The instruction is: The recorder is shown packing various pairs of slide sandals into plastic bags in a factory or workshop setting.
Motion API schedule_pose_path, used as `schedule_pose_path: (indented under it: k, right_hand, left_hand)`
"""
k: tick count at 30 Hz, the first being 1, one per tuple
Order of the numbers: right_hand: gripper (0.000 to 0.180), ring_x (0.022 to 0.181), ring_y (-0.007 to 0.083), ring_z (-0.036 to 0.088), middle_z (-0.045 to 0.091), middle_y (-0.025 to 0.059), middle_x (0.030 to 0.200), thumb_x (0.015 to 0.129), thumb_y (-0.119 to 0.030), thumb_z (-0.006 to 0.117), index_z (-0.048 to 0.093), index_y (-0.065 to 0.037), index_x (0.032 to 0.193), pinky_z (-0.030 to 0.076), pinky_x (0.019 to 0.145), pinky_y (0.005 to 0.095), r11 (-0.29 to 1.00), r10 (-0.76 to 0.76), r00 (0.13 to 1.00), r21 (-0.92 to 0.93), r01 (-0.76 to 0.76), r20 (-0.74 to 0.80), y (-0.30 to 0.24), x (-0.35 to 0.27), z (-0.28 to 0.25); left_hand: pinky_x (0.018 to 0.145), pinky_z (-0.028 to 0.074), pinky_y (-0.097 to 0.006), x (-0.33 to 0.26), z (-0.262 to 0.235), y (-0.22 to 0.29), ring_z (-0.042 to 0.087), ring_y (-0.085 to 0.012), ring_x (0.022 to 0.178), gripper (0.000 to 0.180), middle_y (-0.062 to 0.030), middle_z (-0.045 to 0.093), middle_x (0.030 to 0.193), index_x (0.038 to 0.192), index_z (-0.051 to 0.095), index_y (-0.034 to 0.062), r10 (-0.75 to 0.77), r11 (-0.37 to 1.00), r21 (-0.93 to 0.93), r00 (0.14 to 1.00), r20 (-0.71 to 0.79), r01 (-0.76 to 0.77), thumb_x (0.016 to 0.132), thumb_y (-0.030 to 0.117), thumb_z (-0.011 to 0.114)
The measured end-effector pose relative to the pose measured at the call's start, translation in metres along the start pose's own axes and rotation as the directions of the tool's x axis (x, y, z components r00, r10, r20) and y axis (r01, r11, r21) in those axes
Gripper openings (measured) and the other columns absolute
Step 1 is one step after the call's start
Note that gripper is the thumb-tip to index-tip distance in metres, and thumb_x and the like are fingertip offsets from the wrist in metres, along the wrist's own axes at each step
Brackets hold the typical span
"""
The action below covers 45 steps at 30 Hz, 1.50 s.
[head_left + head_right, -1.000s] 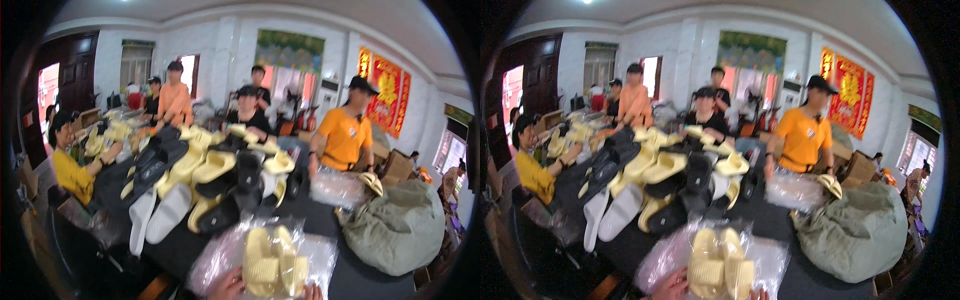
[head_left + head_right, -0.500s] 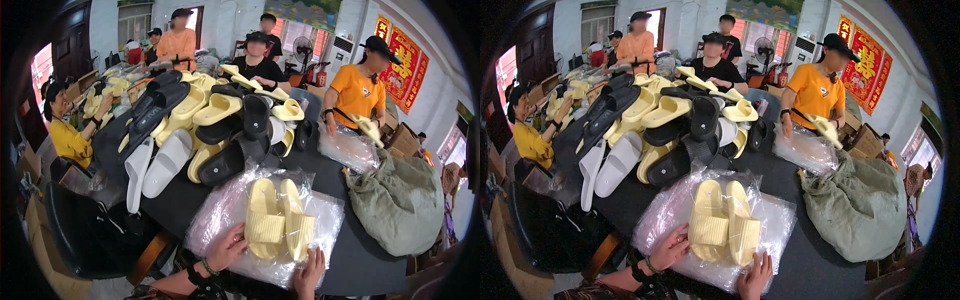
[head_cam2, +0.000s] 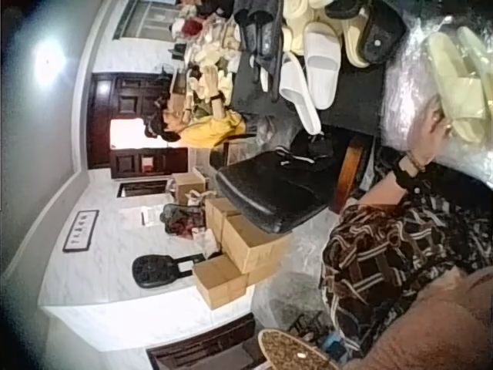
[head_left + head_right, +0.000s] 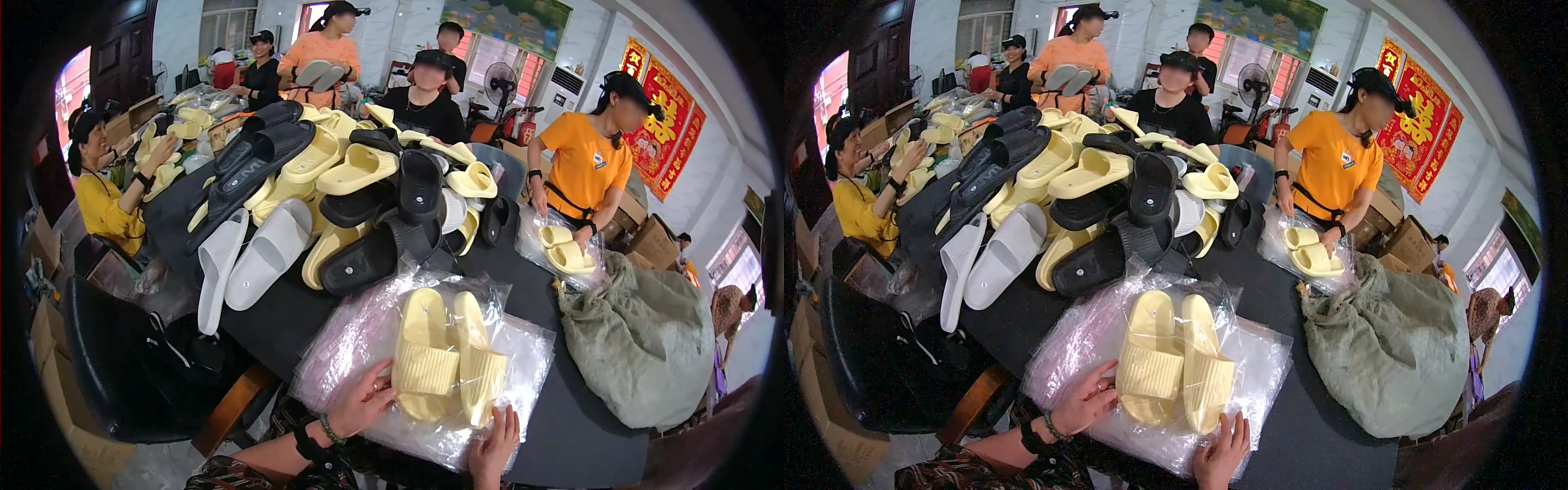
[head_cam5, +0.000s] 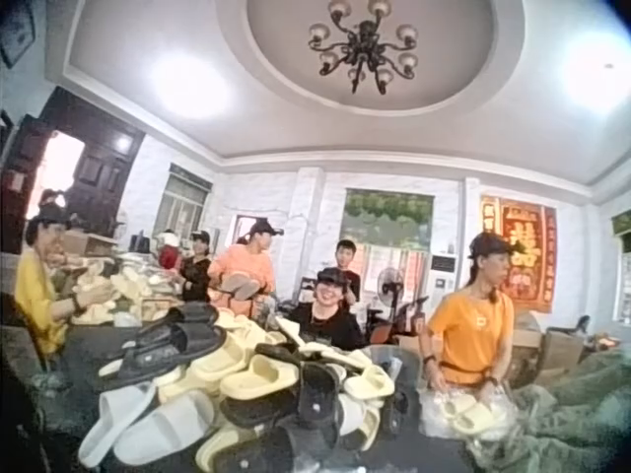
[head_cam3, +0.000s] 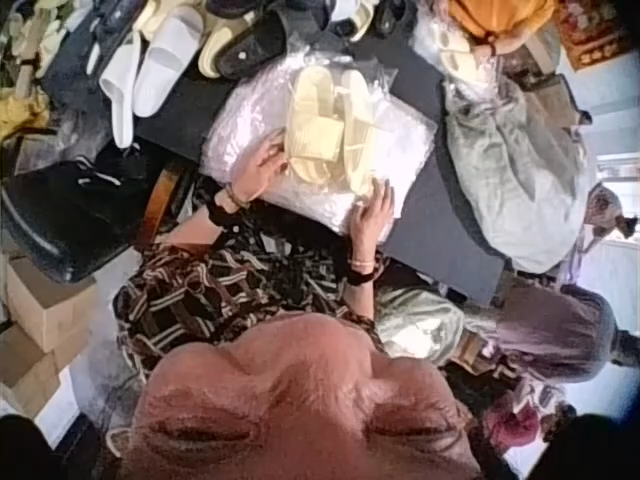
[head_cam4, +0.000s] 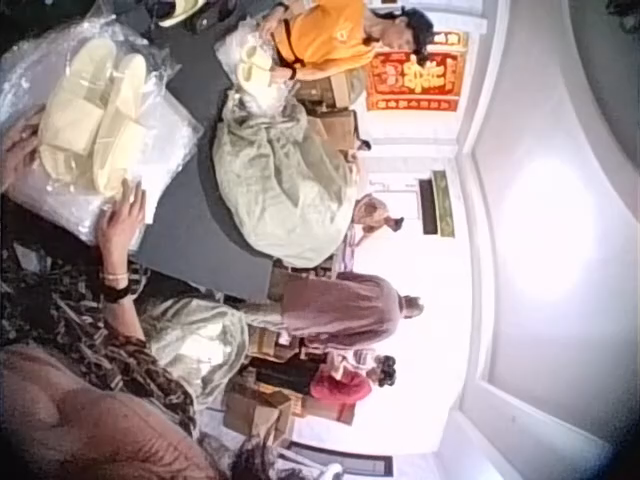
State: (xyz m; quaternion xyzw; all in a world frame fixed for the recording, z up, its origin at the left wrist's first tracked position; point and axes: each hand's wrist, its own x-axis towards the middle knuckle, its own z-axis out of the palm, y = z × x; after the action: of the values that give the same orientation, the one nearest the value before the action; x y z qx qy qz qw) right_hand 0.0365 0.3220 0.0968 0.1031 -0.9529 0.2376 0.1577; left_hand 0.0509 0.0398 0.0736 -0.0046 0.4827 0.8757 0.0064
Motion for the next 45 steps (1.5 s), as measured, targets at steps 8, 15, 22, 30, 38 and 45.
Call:
schedule_pose_path:
  k: [8,15,22,30,38,45]
  right_hand:
    - [0.068,0.136,0.0449,0.033,0.039,0.0240,0.146,0.068,-0.003,0.058,0.049,-0.006,0.136,0.025,0.113,0.0553,0.999,-0.027,0.999,-0.043,0.027,-0.021,0.010,0.004,0.006]
    - [0.068,0.137,0.0447,0.031,0.039,0.0235,0.147,0.068,-0.002,0.057,0.050,-0.007,0.136,0.025,0.112,0.0551,1.000,-0.004,1.000,0.001,0.004,-0.010,0.006,0.002,0.001]
    - [0.070,0.138,0.0445,0.031,0.038,0.0229,0.148,0.067,-0.001,0.055,0.050,-0.008,0.136,0.023,0.114,0.0549,1.000,0.030,0.999,0.002,-0.030,0.020,-0.007,0.005,-0.005]
    - [0.072,0.138,0.0439,0.031,0.038,0.0225,0.148,0.065,0.001,0.053,0.049,-0.007,0.137,0.023,0.114,0.0544,1.000,0.006,1.000,-0.014,-0.006,0.010,0.003,0.003,0.000]
    - [0.068,0.140,0.0432,0.028,0.036,0.0229,0.149,0.072,0.000,0.056,0.047,-0.007,0.139,0.022,0.114,0.0549,1.000,0.028,0.998,-0.009,-0.028,0.059,-0.001,0.005,-0.006]
    - [0.069,0.141,0.0430,0.028,0.035,0.0230,0.150,0.071,0.000,0.056,0.047,-0.007,0.139,0.022,0.114,0.0544,0.999,0.021,0.998,-0.028,-0.020,0.064,-0.002,0.006,-0.006]
  left_hand:
    - [0.094,0.045,-0.029,0.006,0.004,0.011,0.054,-0.0137,0.111,0.061,-0.0109,0.050,0.138,0.155,0.017,0.0088,-0.058,0.997,0.054,0.998,0.016,0.058,0.102,0.004,0.046]
    - [0.088,0.047,-0.027,0.003,0.004,0.004,0.054,-0.0105,0.104,0.062,-0.0090,0.054,0.133,0.154,0.019,0.0091,-0.054,0.998,0.026,0.998,-0.031,0.054,0.101,0.005,0.050]
    - [0.090,0.045,-0.027,0.000,0.004,0.005,0.053,-0.0105,0.106,0.061,-0.0082,0.053,0.133,0.154,0.019,0.0102,-0.040,0.999,-0.036,0.999,-0.029,0.039,0.102,0.006,0.049]
    - [0.092,0.044,-0.028,0.003,0.004,0.004,0.052,-0.0108,0.108,0.061,-0.0070,0.053,0.133,0.155,0.018,0.0115,-0.034,0.998,-0.052,0.999,0.005,0.034,0.102,0.008,0.049]
    - [0.093,0.044,-0.028,0.004,0.006,0.007,0.052,-0.0112,0.109,0.061,-0.0084,0.051,0.135,0.155,0.018,0.0100,-0.031,0.999,-0.038,0.999,0.012,0.031,0.102,0.007,0.048]
    - [0.096,0.044,-0.029,0.003,0.009,0.012,0.053,-0.0130,0.113,0.061,-0.0102,0.051,0.137,0.155,0.017,0.0094,-0.024,0.998,-0.066,1.000,0.010,0.025,0.102,0.005,0.047]
